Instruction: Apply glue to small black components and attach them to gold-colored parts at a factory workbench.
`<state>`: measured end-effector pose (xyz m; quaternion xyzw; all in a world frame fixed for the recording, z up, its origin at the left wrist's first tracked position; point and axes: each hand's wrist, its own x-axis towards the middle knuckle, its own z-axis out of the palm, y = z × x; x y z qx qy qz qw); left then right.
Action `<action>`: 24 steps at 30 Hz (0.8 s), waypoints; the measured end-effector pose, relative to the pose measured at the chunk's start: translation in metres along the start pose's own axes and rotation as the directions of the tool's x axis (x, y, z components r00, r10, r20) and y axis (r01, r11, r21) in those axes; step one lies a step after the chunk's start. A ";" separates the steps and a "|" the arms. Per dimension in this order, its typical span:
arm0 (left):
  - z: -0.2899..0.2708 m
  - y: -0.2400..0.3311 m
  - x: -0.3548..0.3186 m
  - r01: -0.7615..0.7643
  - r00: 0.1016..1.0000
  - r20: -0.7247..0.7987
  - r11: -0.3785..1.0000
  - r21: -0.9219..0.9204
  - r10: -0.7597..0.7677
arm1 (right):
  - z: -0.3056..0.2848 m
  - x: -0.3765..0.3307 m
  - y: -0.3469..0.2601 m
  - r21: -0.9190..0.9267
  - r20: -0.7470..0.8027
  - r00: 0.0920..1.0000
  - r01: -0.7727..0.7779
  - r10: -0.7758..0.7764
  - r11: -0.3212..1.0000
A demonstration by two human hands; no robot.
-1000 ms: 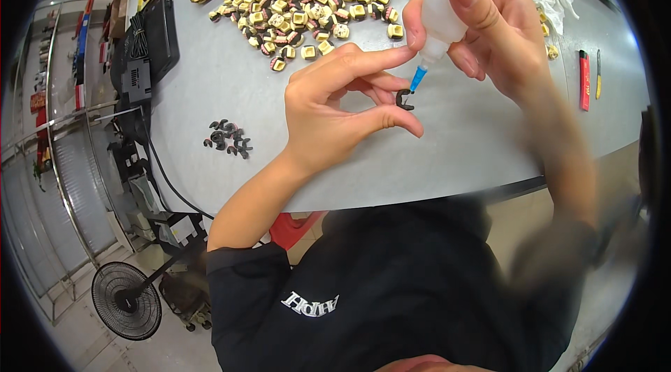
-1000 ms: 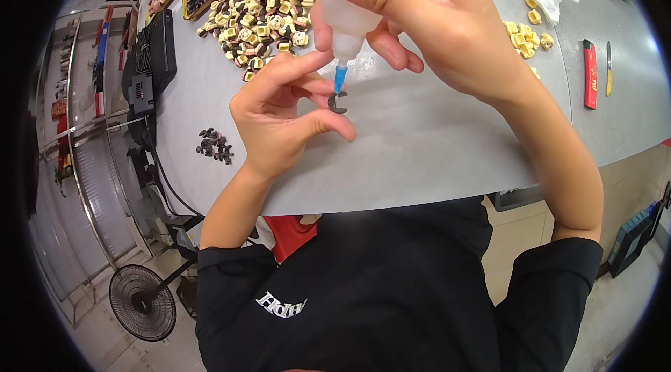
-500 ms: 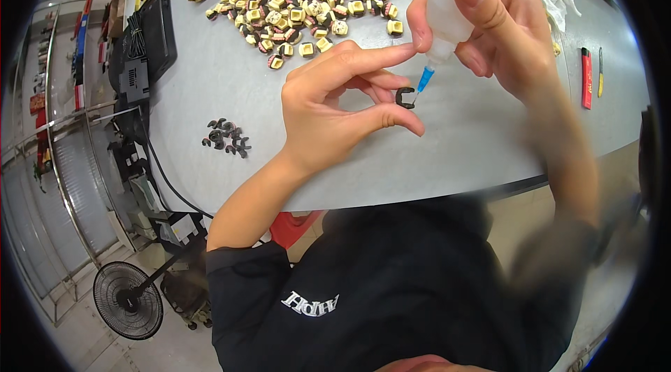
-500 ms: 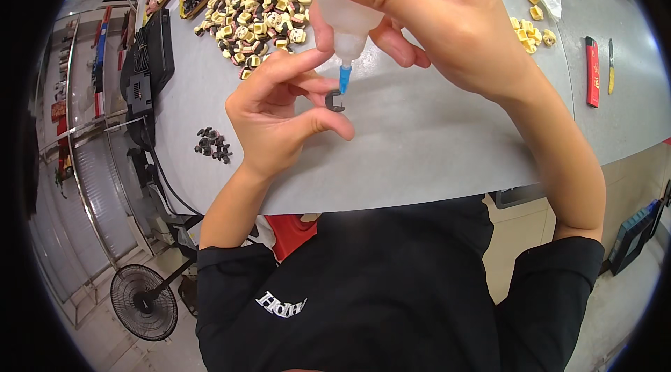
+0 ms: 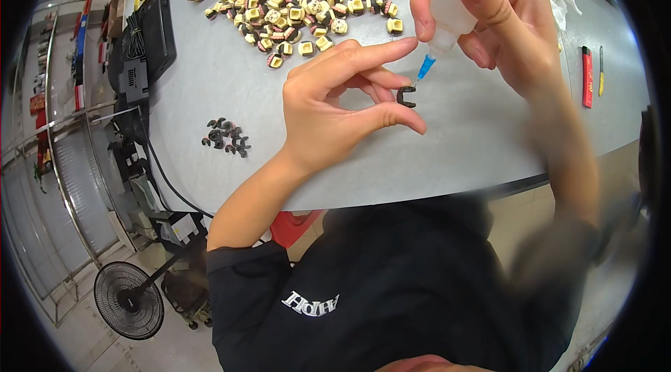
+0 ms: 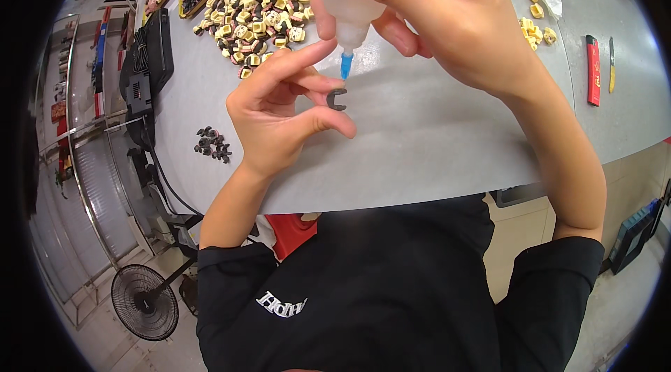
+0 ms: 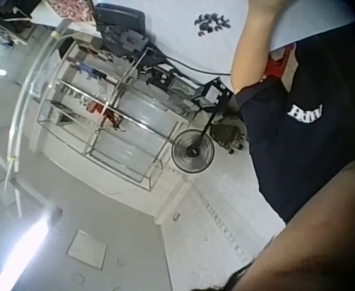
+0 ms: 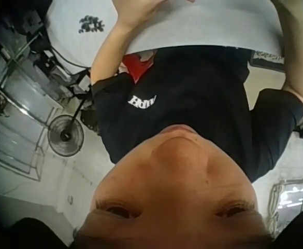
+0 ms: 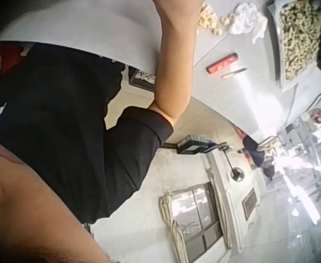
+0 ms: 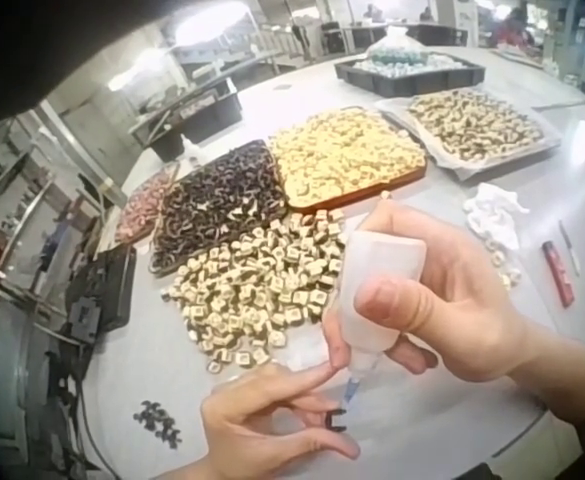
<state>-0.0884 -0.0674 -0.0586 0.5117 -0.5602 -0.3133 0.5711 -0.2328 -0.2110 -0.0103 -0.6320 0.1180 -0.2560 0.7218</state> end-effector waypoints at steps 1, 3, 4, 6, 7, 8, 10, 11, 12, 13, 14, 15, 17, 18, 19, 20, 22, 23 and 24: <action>0.000 -0.001 0.000 0.001 1.000 -0.002 1.000 -0.003 -0.001 | -0.002 0.004 -0.012 -0.105 -0.003 0.996 -0.091 0.091 0.990; -0.001 0.002 0.000 -0.001 1.000 0.001 1.000 0.002 0.001 | -0.002 0.008 -0.032 -0.312 -0.036 0.965 -0.258 0.260 0.914; -0.001 0.003 0.000 -0.001 1.000 0.004 1.000 0.007 0.001 | -0.001 0.006 -0.028 -0.313 -0.035 0.965 -0.256 0.258 0.914; -0.001 0.001 0.000 0.007 1.000 0.008 1.000 0.013 -0.007 | 0.007 0.003 -0.007 -0.114 -0.011 0.996 -0.089 0.089 0.989; -0.001 0.000 0.000 0.005 1.000 0.005 1.000 0.005 -0.005 | 0.010 0.003 -0.002 -0.011 -0.012 1.000 -0.001 0.001 1.000; 0.000 -0.001 -0.001 0.004 1.000 0.002 1.000 -0.003 -0.004 | 0.006 0.003 -0.004 -0.009 -0.010 1.000 -0.001 0.001 1.000; 0.001 -0.002 -0.001 0.002 1.000 0.001 1.000 -0.014 -0.002 | 0.000 0.007 -0.026 -0.207 -0.021 0.984 -0.179 0.178 0.962; 0.001 -0.002 0.000 0.002 1.000 0.005 1.000 -0.018 -0.002 | -0.001 0.008 -0.032 -0.304 -0.044 0.963 -0.265 0.265 0.915; 0.002 -0.002 0.000 0.002 1.000 0.010 1.000 -0.023 -0.002 | -0.001 0.007 -0.033 -0.306 -0.050 0.963 -0.269 0.267 0.913; 0.004 -0.002 0.001 0.001 1.000 0.015 1.000 -0.030 0.000 | -0.002 0.006 -0.034 -0.306 -0.057 0.963 -0.269 0.265 0.913; 0.005 -0.003 0.002 -0.001 1.000 0.021 0.999 -0.038 0.002 | -0.003 0.004 -0.035 -0.307 -0.065 0.963 -0.270 0.263 0.913; 0.002 -0.003 0.000 0.003 1.000 0.012 1.000 -0.029 -0.003 | -0.002 0.007 -0.031 -0.297 -0.048 0.966 -0.258 0.255 0.920; 0.000 -0.003 -0.002 0.006 1.000 0.008 1.000 -0.030 -0.006 | 0.001 0.004 -0.010 -0.189 -0.015 0.985 -0.172 0.173 0.967; 0.000 -0.003 -0.001 0.005 1.000 0.010 0.999 -0.032 -0.004 | 0.001 0.000 0.002 -0.086 -0.006 0.996 -0.091 0.091 0.992; 0.000 -0.003 -0.001 0.028 1.000 0.005 0.999 -0.038 -0.028 | 0.001 -0.001 0.008 0.018 -0.005 1.000 -0.006 0.006 1.000; 0.000 -0.002 0.000 0.051 0.999 0.000 0.998 -0.043 -0.051 | 0.001 0.000 0.008 0.016 -0.006 1.000 -0.006 0.006 1.000; 0.000 -0.001 0.001 0.070 0.998 -0.005 0.996 -0.050 -0.070 | 0.001 0.003 0.008 0.097 -0.114 0.987 0.121 -0.110 0.988; -0.001 -0.001 0.001 0.071 0.997 -0.014 0.997 -0.043 -0.072 | 0.000 0.004 0.007 0.132 -0.170 0.972 0.188 -0.164 0.973; -0.002 -0.001 0.001 0.072 0.997 -0.023 0.997 -0.037 -0.073 | -0.003 0.006 0.005 0.129 -0.169 0.971 0.191 -0.169 0.973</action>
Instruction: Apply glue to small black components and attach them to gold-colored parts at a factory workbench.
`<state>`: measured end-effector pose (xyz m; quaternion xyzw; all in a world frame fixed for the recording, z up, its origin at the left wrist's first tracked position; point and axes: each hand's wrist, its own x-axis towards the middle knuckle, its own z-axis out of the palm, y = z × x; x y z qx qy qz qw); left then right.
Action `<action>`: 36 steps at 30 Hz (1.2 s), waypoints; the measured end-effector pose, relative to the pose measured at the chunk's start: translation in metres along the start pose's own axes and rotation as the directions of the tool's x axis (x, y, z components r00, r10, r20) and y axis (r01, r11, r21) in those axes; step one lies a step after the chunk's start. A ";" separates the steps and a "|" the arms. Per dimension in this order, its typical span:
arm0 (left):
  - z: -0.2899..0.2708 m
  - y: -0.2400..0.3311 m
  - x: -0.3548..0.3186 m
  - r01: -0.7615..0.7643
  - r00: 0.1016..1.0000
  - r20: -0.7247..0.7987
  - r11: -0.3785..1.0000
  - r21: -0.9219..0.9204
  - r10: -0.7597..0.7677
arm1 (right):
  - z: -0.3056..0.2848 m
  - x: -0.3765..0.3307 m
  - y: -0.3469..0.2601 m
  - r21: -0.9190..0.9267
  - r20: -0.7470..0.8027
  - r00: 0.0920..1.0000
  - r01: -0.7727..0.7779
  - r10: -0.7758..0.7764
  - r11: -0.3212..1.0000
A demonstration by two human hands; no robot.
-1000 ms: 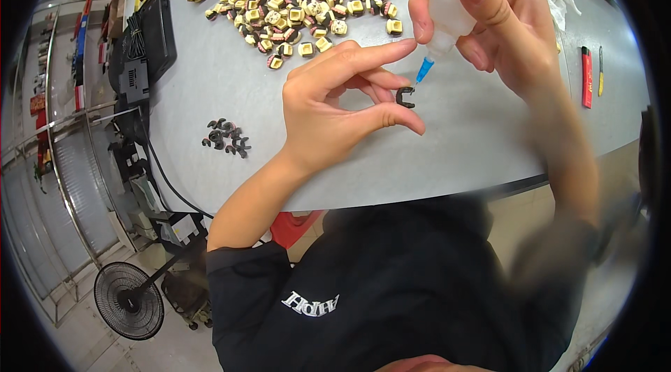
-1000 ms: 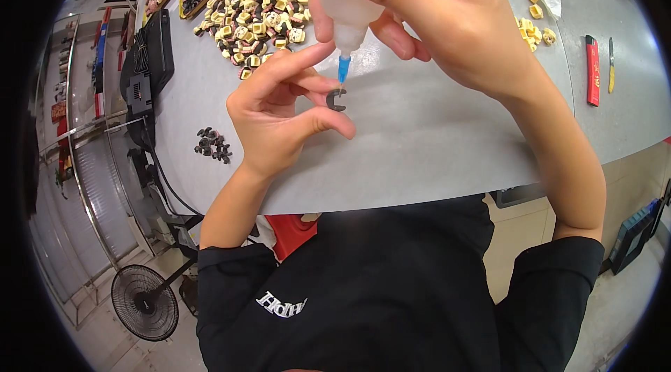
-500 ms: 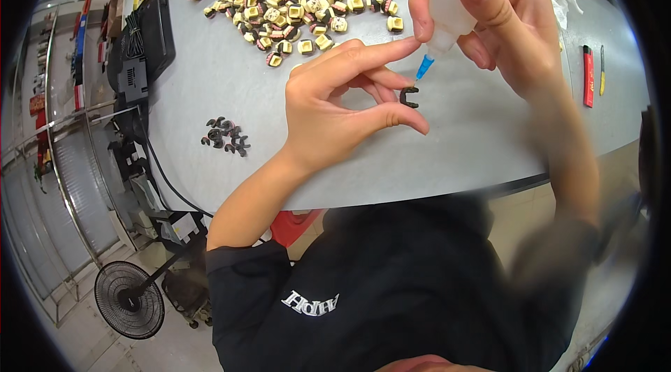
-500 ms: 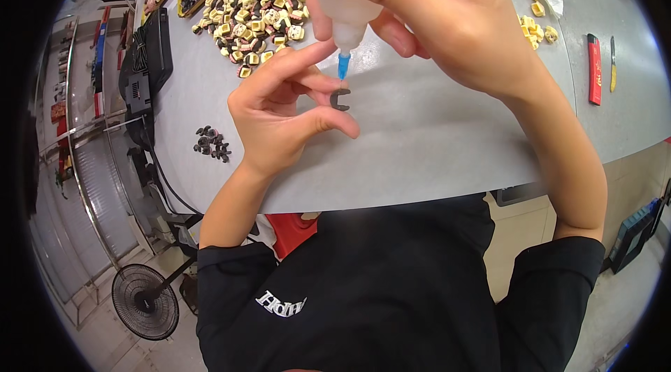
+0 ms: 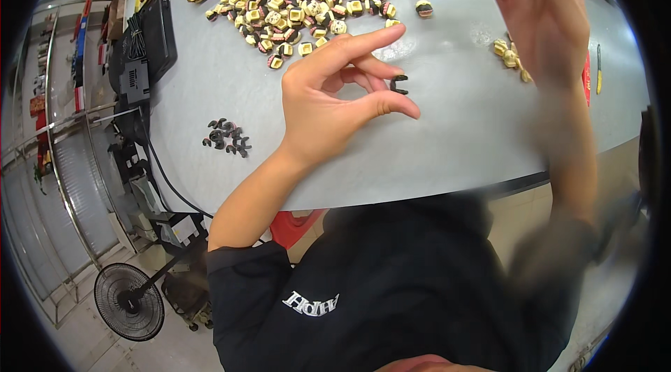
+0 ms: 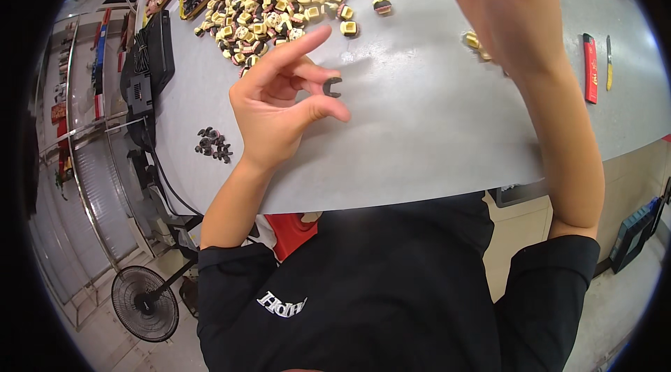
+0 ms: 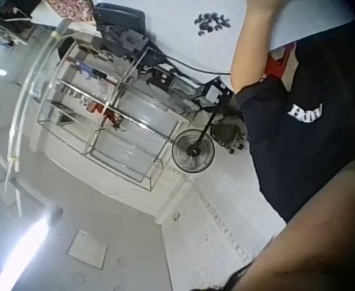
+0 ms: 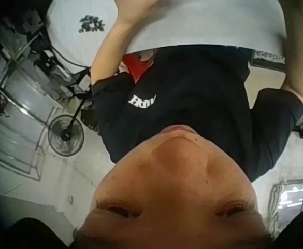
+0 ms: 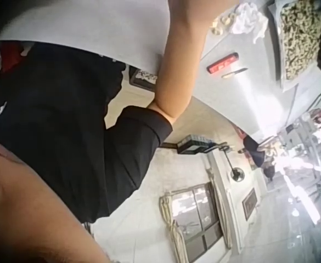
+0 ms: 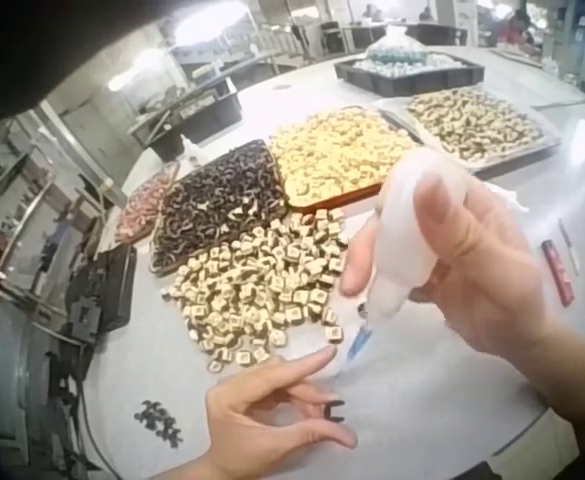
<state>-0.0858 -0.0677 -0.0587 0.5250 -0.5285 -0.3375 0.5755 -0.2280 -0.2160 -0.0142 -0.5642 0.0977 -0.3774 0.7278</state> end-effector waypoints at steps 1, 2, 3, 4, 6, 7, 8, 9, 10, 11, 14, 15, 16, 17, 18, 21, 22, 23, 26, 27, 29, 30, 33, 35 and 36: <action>-0.001 0.000 0.000 -0.002 1.000 -0.009 1.000 0.002 0.002 | -0.003 0.003 -0.005 -0.060 -0.049 0.997 0.064 -0.067 0.996; -0.003 -0.001 0.000 -0.010 1.000 -0.009 1.000 -0.002 0.010 | -0.007 0.007 -0.009 -0.123 -0.092 0.986 0.126 -0.137 0.984; -0.002 -0.001 0.000 -0.006 1.000 -0.021 1.000 0.011 0.006 | -0.013 0.008 -0.015 -0.199 -0.136 0.968 0.183 -0.212 0.963; -0.002 -0.002 0.000 -0.002 0.999 -0.033 1.000 0.024 0.003 | -0.019 0.011 -0.017 -0.217 -0.138 0.966 0.187 -0.220 0.958; -0.001 -0.002 0.000 -0.009 0.999 -0.042 1.000 0.027 0.010 | -0.034 0.021 -0.013 -0.502 -0.182 0.910 0.241 -0.374 0.831; -0.001 -0.002 0.000 -0.012 0.998 -0.055 1.000 0.028 0.014 | -0.040 0.024 -0.011 -0.627 -0.183 0.874 0.250 -0.451 0.738; -0.001 -0.001 0.000 -0.018 0.998 -0.065 1.000 0.025 0.020 | -0.045 0.026 -0.015 -0.642 -0.178 0.869 0.253 -0.461 0.724; 0.000 0.000 0.000 -0.025 0.997 -0.075 0.999 0.022 0.027 | -0.050 0.026 -0.019 -0.764 -0.101 0.869 0.243 -0.484 0.597; 0.001 0.001 0.001 -0.040 0.997 -0.068 0.999 0.009 0.041 | -0.054 0.027 -0.023 -0.862 -0.023 0.870 0.232 -0.492 0.451; 0.000 0.001 0.000 -0.033 0.997 -0.066 0.999 0.017 0.034 | -0.058 0.028 -0.023 -0.867 -0.015 0.866 0.237 -0.499 0.438; -0.001 0.002 -0.001 -0.033 0.997 -0.065 0.999 0.030 0.035 | -0.067 0.031 -0.023 -0.824 -0.245 0.956 -0.118 -0.160 0.555; -0.001 0.002 -0.002 -0.033 0.997 -0.071 0.999 0.027 0.035 | -0.069 0.032 -0.023 -0.830 -0.238 0.956 -0.109 -0.171 0.546; -0.001 0.002 -0.001 -0.036 0.996 -0.076 0.999 0.026 0.037 | -0.070 0.032 -0.023 -0.864 -0.233 0.961 -0.135 -0.147 0.484; -0.001 0.002 -0.001 -0.038 0.996 -0.080 0.999 0.025 0.040 | -0.072 0.033 -0.023 -0.894 -0.231 0.965 -0.160 -0.124 0.419; -0.001 0.003 0.000 -0.054 0.995 -0.079 0.998 0.022 0.056 | -0.076 0.033 -0.021 -0.918 -0.232 0.968 -0.183 -0.101 0.352; -0.001 0.005 0.000 -0.031 0.997 -0.074 0.999 0.029 0.033 | -0.087 0.028 -0.001 -0.927 -0.137 0.986 -0.093 -0.098 0.363; -0.001 0.006 -0.001 -0.044 0.996 -0.073 0.999 0.029 0.046 | -0.087 0.029 -0.002 -0.926 -0.090 0.992 -0.051 -0.088 0.374; -0.002 0.006 -0.001 -0.038 0.996 -0.078 0.999 0.032 0.041 | -0.091 0.028 -0.009 -0.929 -0.086 0.991 -0.044 -0.098 0.368; -0.001 0.006 -0.001 -0.033 0.996 -0.087 0.999 0.036 0.036 | -0.100 0.020 -0.036 -0.975 -0.221 0.974 -0.222 0.044 0.022; 0.000 0.006 -0.001 -0.035 0.995 -0.087 0.999 0.034 0.038 | -0.101 0.016 -0.043 -0.975 -0.219 0.975 -0.220 0.037 0.019; 0.000 0.006 -0.001 -0.031 0.996 -0.088 0.999 0.037 0.035 | -0.103 0.009 -0.053 -0.919 -0.378 0.887 -0.394 0.264 0.010; 0.000 0.006 -0.001 -0.034 0.995 -0.088 0.999 0.041 0.037 | -0.104 0.007 -0.055 -0.880 -0.444 0.814 -0.475 0.374 -0.009; 0.000 0.004 0.000 -0.019 0.997 -0.069 0.999 0.049 0.022 | -0.102 0.004 -0.054 -0.903 -0.423 0.842 -0.420 0.334 -0.085; 0.001 0.004 0.000 -0.017 0.998 -0.063 0.998 0.058 0.020 | -0.102 0.002 -0.053 -0.911 -0.412 0.854 -0.394 0.318 -0.122; 0.000 0.005 0.000 -0.019 0.998 -0.063 0.998 0.066 0.023 | -0.102 0.002 -0.053 -0.911 -0.412 0.854 -0.394 0.318 -0.124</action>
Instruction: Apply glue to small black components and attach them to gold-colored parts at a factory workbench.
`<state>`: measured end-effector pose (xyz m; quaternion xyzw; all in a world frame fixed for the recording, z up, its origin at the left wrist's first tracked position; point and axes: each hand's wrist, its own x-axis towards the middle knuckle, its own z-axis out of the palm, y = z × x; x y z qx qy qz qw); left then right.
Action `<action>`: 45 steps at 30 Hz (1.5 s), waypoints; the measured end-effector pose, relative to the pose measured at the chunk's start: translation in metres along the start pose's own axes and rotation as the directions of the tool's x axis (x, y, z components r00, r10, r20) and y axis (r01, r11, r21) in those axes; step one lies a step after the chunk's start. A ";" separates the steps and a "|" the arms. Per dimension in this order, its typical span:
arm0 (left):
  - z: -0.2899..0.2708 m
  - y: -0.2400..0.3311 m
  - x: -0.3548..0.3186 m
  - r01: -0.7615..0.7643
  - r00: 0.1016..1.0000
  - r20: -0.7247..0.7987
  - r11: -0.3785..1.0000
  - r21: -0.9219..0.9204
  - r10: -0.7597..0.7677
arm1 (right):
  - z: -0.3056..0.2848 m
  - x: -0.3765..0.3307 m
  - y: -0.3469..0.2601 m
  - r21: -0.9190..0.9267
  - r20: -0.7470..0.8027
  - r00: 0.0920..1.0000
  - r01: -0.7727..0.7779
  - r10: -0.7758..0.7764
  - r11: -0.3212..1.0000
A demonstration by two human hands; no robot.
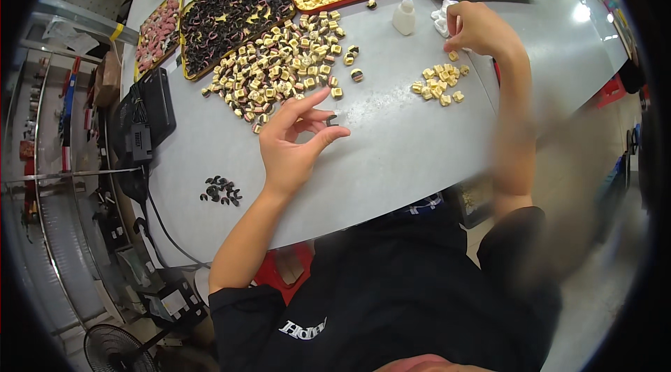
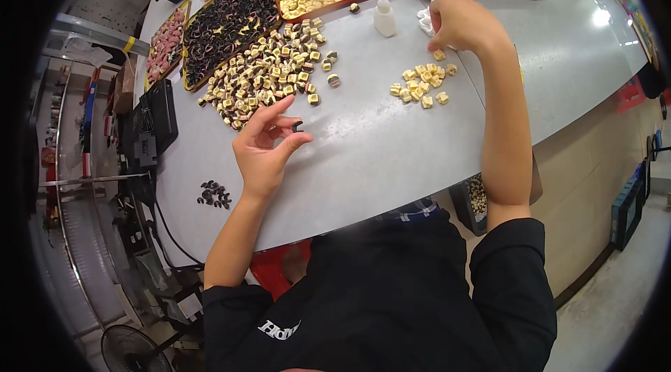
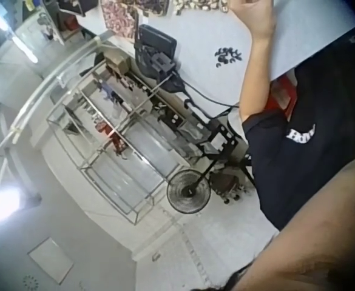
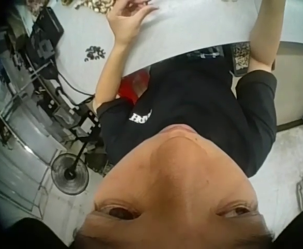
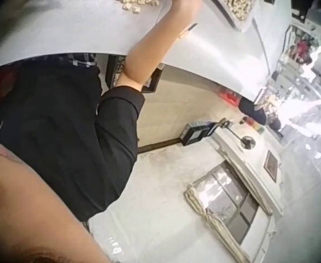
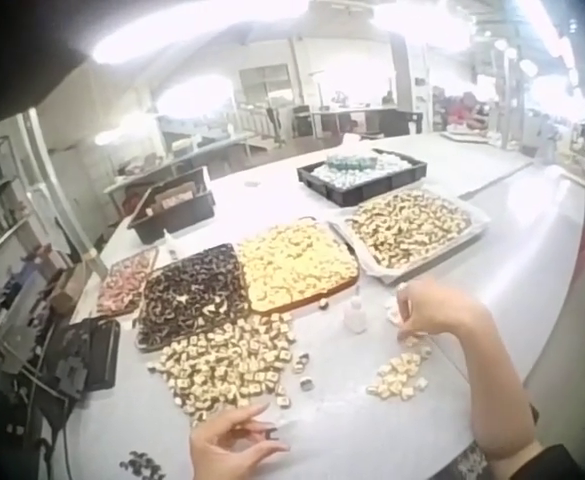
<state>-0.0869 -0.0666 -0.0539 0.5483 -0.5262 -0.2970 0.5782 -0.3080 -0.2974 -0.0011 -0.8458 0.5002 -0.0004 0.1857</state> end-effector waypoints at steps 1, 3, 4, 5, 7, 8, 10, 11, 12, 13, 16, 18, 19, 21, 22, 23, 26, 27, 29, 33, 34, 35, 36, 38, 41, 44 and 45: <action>0.000 0.001 0.000 -0.003 1.000 0.000 1.000 0.008 0.003 | 0.000 0.000 0.000 -0.002 0.001 1.000 0.000 0.000 1.000; 0.001 -0.001 0.000 -0.007 1.000 0.006 1.000 0.010 0.007 | 0.001 0.000 0.002 -0.001 0.002 1.000 -0.003 0.003 1.000; 0.002 -0.002 0.000 -0.013 1.000 0.011 1.000 0.010 0.013 | 0.000 0.002 0.005 -0.015 0.013 1.000 0.003 -0.003 1.000; 0.002 -0.003 -0.001 -0.019 1.000 0.010 1.000 0.014 0.018 | 0.001 0.005 0.004 -0.028 0.026 1.000 0.016 -0.015 0.999; 0.001 -0.001 -0.001 -0.021 1.000 0.001 0.999 0.024 0.021 | 0.001 0.005 0.003 -0.038 0.040 0.999 0.032 -0.031 0.999; 0.001 0.000 -0.001 -0.025 1.000 -0.006 0.999 0.029 0.025 | 0.000 0.004 0.004 0.040 -0.002 0.993 0.122 -0.122 0.992; 0.001 0.001 -0.001 -0.024 0.999 -0.023 0.999 0.042 0.025 | -0.004 0.000 -0.001 0.184 -0.103 0.950 0.310 -0.295 0.933; 0.001 0.000 -0.001 -0.063 0.997 -0.049 0.996 0.056 0.066 | -0.007 -0.003 -0.008 0.189 -0.099 0.947 0.320 -0.306 0.928; 0.000 0.000 -0.001 -0.100 0.992 -0.075 0.992 0.072 0.105 | -0.010 -0.009 -0.021 0.432 -0.099 0.895 0.433 -0.435 0.791; 0.000 -0.001 -0.002 -0.135 0.984 -0.101 0.987 0.091 0.144 | -0.009 -0.014 -0.033 0.644 -0.131 0.826 0.492 -0.549 0.586; -0.003 0.000 -0.004 -0.196 0.958 -0.175 0.963 0.183 0.228 | 0.009 -0.018 -0.064 0.834 -0.158 0.733 0.458 -0.661 0.308; -0.004 0.000 -0.004 -0.215 0.942 -0.208 0.948 0.235 0.265 | 0.025 -0.019 -0.080 0.903 -0.180 0.683 0.401 -0.708 0.158; -0.005 -0.001 -0.004 -0.224 0.928 -0.244 0.945 0.238 0.282 | 0.036 -0.020 -0.088 0.928 -0.162 0.699 0.348 -0.696 0.134; -0.003 -0.002 -0.001 -0.251 0.898 -0.305 0.940 0.233 0.316 | 0.054 -0.022 -0.095 0.966 -0.120 0.739 0.240 -0.663 0.093; -0.004 -0.002 0.000 -0.243 0.899 -0.310 0.940 0.239 0.311 | 0.060 -0.023 -0.098 0.968 -0.115 0.735 0.233 -0.668 0.089; -0.004 -0.002 0.001 -0.253 0.896 -0.305 0.936 0.246 0.323 | 0.065 -0.024 -0.100 0.983 -0.061 0.755 0.160 -0.652 0.093; -0.006 -0.003 0.002 -0.268 0.892 -0.298 0.928 0.257 0.340 | 0.074 -0.025 -0.104 0.995 0.060 0.784 0.005 -0.618 0.103; -0.008 -0.004 0.002 -0.269 0.893 -0.286 0.921 0.281 0.348 | 0.075 -0.025 -0.105 0.992 0.097 0.772 -0.024 -0.628 0.124; -0.009 -0.004 0.003 -0.274 0.894 -0.260 0.905 0.326 0.364 | 0.076 -0.025 -0.107 0.983 0.168 0.748 -0.079 -0.643 0.165; -0.008 -0.006 0.004 -0.326 0.890 -0.194 0.873 0.362 0.413 | 0.080 -0.027 -0.109 0.978 0.200 0.731 -0.106 -0.652 0.182; -0.009 -0.007 0.004 -0.323 0.892 -0.193 0.875 0.360 0.409 | 0.081 -0.027 -0.109 0.977 0.203 0.732 -0.110 -0.650 0.181; -0.010 -0.009 0.005 -0.348 0.884 -0.171 0.857 0.380 0.435 | 0.081 -0.027 -0.109 0.976 0.213 0.726 -0.128 -0.654 0.176; -0.011 -0.010 0.005 -0.374 0.875 -0.148 0.838 0.398 0.461 | 0.081 -0.027 -0.108 0.974 0.223 0.719 -0.146 -0.658 0.171; -0.012 -0.010 0.005 -0.397 0.867 -0.122 0.819 0.415 0.483 | 0.081 -0.029 -0.109 0.972 0.234 0.713 -0.167 -0.661 0.164; -0.012 -0.008 0.005 -0.386 0.877 -0.103 0.817 0.427 0.469 | 0.082 -0.031 -0.111 0.977 0.213 0.708 -0.157 -0.674 0.144; -0.004 -0.003 0.006 -0.367 0.868 -0.174 0.835 0.409 0.466 | 0.091 -0.029 -0.109 0.977 0.176 0.690 -0.211 -0.702 0.037; -0.003 -0.002 0.006 -0.358 0.860 -0.210 0.844 0.399 0.464 | 0.093 -0.029 -0.109 0.971 0.156 0.682 -0.237 -0.714 -0.014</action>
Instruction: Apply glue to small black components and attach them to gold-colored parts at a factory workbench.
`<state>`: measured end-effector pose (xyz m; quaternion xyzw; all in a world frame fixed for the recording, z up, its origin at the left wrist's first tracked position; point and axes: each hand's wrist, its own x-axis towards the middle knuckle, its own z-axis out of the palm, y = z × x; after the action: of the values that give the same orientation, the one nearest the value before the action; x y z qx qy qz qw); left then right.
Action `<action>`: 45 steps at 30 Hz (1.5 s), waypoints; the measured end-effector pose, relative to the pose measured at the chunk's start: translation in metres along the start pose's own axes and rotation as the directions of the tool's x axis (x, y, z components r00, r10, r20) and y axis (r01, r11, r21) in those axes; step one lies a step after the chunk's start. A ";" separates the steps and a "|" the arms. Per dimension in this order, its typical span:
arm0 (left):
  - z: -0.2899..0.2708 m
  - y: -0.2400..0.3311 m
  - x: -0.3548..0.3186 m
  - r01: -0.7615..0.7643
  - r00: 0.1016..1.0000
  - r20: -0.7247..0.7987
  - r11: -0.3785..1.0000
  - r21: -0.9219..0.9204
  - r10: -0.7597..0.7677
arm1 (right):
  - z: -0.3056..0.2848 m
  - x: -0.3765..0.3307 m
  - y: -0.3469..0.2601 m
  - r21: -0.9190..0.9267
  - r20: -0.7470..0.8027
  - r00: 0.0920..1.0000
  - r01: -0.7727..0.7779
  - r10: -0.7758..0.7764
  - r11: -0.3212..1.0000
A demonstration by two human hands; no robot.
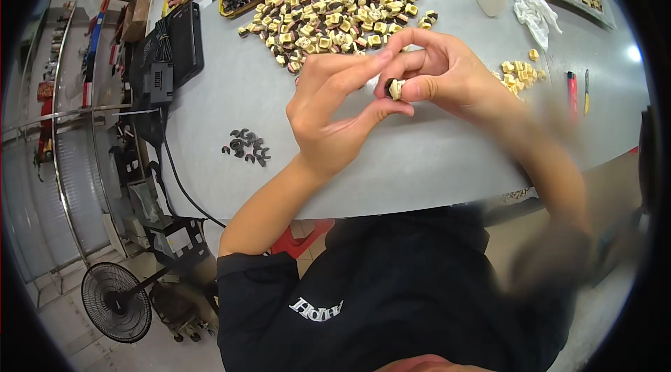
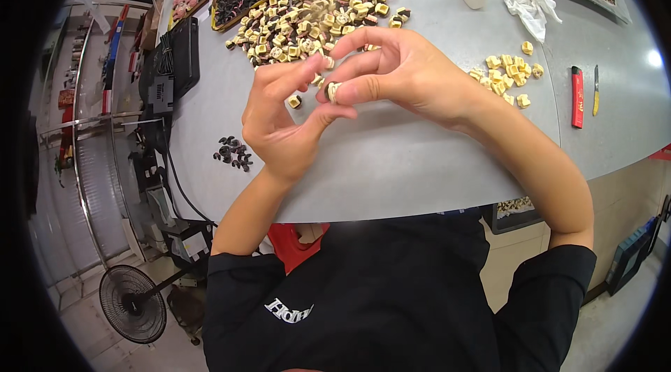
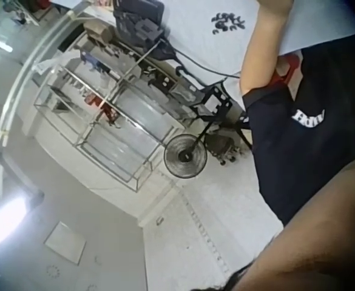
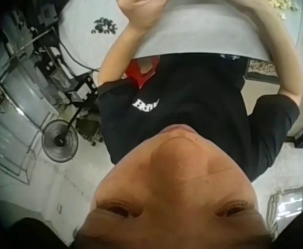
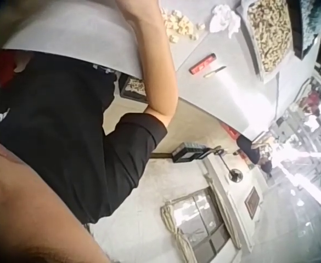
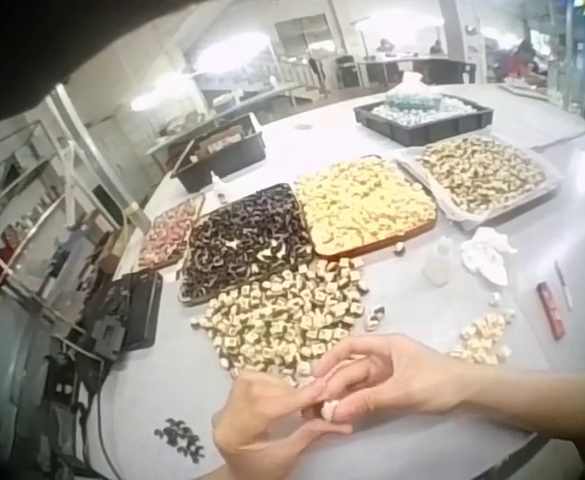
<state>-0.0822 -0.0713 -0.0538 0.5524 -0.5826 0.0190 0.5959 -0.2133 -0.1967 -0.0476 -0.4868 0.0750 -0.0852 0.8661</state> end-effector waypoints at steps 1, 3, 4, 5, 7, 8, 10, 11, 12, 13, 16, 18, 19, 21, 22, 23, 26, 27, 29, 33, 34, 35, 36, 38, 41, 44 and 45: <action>-0.001 -0.001 0.000 0.002 1.000 0.002 1.000 -0.001 -0.002 | -0.001 0.000 0.000 0.002 -0.001 1.000 -0.001 0.001 1.000; -0.005 -0.008 0.003 -0.048 0.993 0.107 0.999 0.024 0.045 | -0.003 -0.001 0.000 0.004 -0.016 0.999 0.041 -0.041 0.999; -0.005 -0.010 0.003 -0.074 0.985 0.160 0.997 0.034 0.068 | -0.003 -0.002 0.000 0.004 -0.025 0.998 0.061 -0.061 0.998; -0.005 -0.011 0.003 -0.071 0.985 0.160 0.997 0.035 0.065 | -0.003 -0.002 0.001 0.007 -0.024 0.998 0.059 -0.059 0.998; -0.004 -0.013 0.003 -0.114 0.981 0.156 0.993 -0.012 0.115 | -0.003 -0.001 0.003 0.002 -0.019 0.998 0.062 -0.062 0.998; -0.004 -0.013 0.002 -0.136 0.978 0.153 0.990 -0.035 0.140 | -0.003 -0.001 0.004 0.000 -0.017 0.998 0.063 -0.063 0.998; -0.003 -0.013 0.002 -0.157 0.976 0.149 0.987 -0.031 0.160 | -0.002 -0.002 0.003 0.002 -0.011 0.998 0.064 -0.064 0.998; -0.003 -0.013 0.002 -0.182 0.972 0.143 0.983 -0.027 0.184 | -0.001 -0.003 0.002 0.002 -0.005 0.998 0.067 -0.067 0.998; -0.002 -0.013 0.002 -0.206 0.969 0.138 0.978 -0.023 0.207 | 0.000 -0.003 0.003 0.001 0.002 0.998 0.069 -0.069 0.998; -0.002 -0.013 0.001 -0.204 0.969 0.140 0.979 -0.022 0.205 | 0.000 -0.003 0.003 0.003 0.001 0.998 0.068 -0.068 0.998; -0.002 -0.012 -0.004 -0.233 0.964 0.134 0.973 0.005 0.230 | 0.001 -0.005 0.005 -0.001 0.028 0.994 0.106 -0.106 0.994; -0.001 -0.012 -0.004 -0.234 0.964 0.133 0.972 0.010 0.231 | 0.002 -0.006 0.003 -0.020 0.022 0.995 0.099 -0.099 0.995; 0.000 -0.011 -0.004 -0.238 0.963 0.133 0.971 0.014 0.234 | 0.003 -0.007 0.002 -0.039 0.015 0.995 0.095 -0.094 0.995; 0.001 -0.010 -0.003 -0.244 0.962 0.134 0.970 0.017 0.240 | 0.002 -0.006 0.000 -0.059 0.006 0.996 0.093 -0.093 0.994; 0.002 -0.008 -0.002 -0.201 0.971 0.134 0.979 0.021 0.196 | 0.001 -0.005 -0.001 -0.059 0.003 0.995 0.099 -0.099 0.993; 0.002 -0.006 -0.001 -0.158 0.979 0.132 0.987 0.027 0.153 | 0.000 -0.004 -0.001 -0.059 0.001 0.995 0.104 -0.104 0.993; -0.001 -0.006 0.006 -0.143 0.982 0.139 0.986 0.084 0.131 | -0.003 0.000 0.000 -0.129 -0.030 0.984 0.171 -0.176 0.977; -0.005 -0.009 0.012 -0.175 0.976 0.151 0.976 0.130 0.155 | -0.004 0.002 0.000 -0.202 -0.060 0.967 0.232 -0.248 0.952; -0.016 -0.011 0.026 -0.211 0.970 0.159 0.959 0.191 0.182 | -0.007 0.004 -0.001 -0.273 -0.066 0.944 0.295 -0.324 0.916; -0.064 -0.004 0.051 -0.108 0.969 0.247 0.919 0.379 0.013 | -0.012 0.006 -0.003 -0.686 -0.107 0.854 0.308 -0.510 0.659; -0.081 -0.005 0.053 0.045 0.955 0.247 0.900 0.433 -0.167 | -0.012 0.006 -0.003 -0.756 -0.111 0.827 0.290 -0.551 0.587; -0.102 -0.002 0.053 0.195 0.911 0.230 0.849 0.491 -0.342 | -0.009 0.006 -0.004 -0.815 -0.104 0.799 0.274 -0.593 0.512; -0.121 0.002 0.050 0.236 0.878 0.229 0.797 0.556 -0.420 | -0.006 0.005 -0.006 -0.867 -0.097 0.766 0.249 -0.635 0.432; -0.158 0.007 0.031 0.311 0.801 0.193 0.670 0.674 -0.566 | -0.005 0.000 -0.014 -0.897 -0.129 0.708 0.215 -0.694 0.386; -0.192 0.008 -0.012 0.382 0.758 0.107 0.571 0.727 -0.643 | -0.007 -0.007 -0.030 -0.940 -0.201 0.561 0.120 -0.803 0.319; -0.199 0.004 -0.040 0.470 0.742 0.039 0.561 0.682 -0.669 | -0.012 -0.008 -0.033 -0.914 -0.279 0.418 0.159 -0.864 0.372; -0.193 0.003 -0.046 0.522 0.732 0.013 0.573 0.632 -0.681 | -0.015 -0.009 -0.035 -0.911 -0.287 0.415 0.161 -0.863 0.380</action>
<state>0.0312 0.0898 -0.0286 0.8715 -0.3928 -0.0781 0.2832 -0.2277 -0.2248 -0.0246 -0.7161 0.2724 -0.5349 0.3563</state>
